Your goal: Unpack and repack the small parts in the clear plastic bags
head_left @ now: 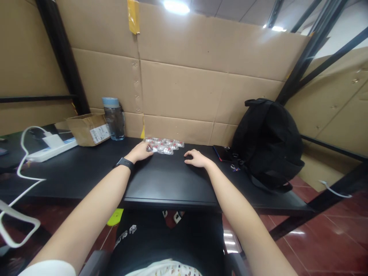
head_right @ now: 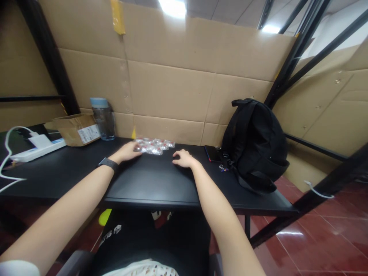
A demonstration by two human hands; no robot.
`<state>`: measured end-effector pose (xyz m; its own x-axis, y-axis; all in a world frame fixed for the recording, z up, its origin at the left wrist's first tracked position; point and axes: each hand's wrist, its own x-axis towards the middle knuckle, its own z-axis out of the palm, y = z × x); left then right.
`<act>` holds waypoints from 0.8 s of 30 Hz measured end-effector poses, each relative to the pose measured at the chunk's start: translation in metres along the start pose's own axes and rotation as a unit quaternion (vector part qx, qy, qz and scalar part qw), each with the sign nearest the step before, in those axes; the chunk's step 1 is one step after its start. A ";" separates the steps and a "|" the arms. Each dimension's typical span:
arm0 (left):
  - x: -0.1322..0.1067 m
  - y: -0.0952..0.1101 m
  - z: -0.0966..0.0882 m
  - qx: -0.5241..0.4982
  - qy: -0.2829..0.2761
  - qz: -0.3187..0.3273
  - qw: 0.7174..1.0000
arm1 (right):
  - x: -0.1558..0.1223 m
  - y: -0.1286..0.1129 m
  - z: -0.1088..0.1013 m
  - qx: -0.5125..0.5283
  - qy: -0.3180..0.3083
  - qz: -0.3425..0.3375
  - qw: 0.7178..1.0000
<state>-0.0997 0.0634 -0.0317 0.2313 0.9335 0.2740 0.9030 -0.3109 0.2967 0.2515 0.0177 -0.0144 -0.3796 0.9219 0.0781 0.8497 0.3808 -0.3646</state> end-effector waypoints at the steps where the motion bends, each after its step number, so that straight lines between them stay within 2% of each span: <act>1: -0.001 0.003 0.000 0.008 0.000 -0.011 1.000 | 0.000 0.000 0.000 -0.001 -0.002 0.000 1.000; 4: -0.007 0.015 -0.004 0.051 0.000 -0.048 0.998 | 0.000 0.000 -0.001 -0.003 -0.005 0.001 1.000; 6: -0.011 0.025 -0.008 0.071 0.005 -0.048 0.996 | 0.000 0.000 -0.001 -0.002 -0.005 0.000 1.000; 10: -0.017 0.045 -0.012 0.061 -0.016 0.044 0.997 | 0.000 0.001 -0.002 0.000 -0.011 -0.003 1.000; 13: -0.019 0.055 -0.008 0.082 -0.074 0.063 0.992 | 0.000 0.001 -0.002 0.000 -0.015 -0.004 1.000; 16: -0.021 0.061 -0.003 0.104 -0.108 0.045 0.988 | 0.000 0.000 -0.003 0.001 -0.017 -0.002 1.000; 24: -0.021 0.060 -0.001 0.102 -0.116 0.039 0.987 | -0.001 -0.001 -0.004 0.000 -0.016 0.001 1.000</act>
<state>-0.0505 0.0249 -0.0187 0.3583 0.9313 0.0655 0.9278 -0.3630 0.0865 0.2525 0.0163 -0.0109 -0.3895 0.9198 0.0479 0.8502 0.3790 -0.3653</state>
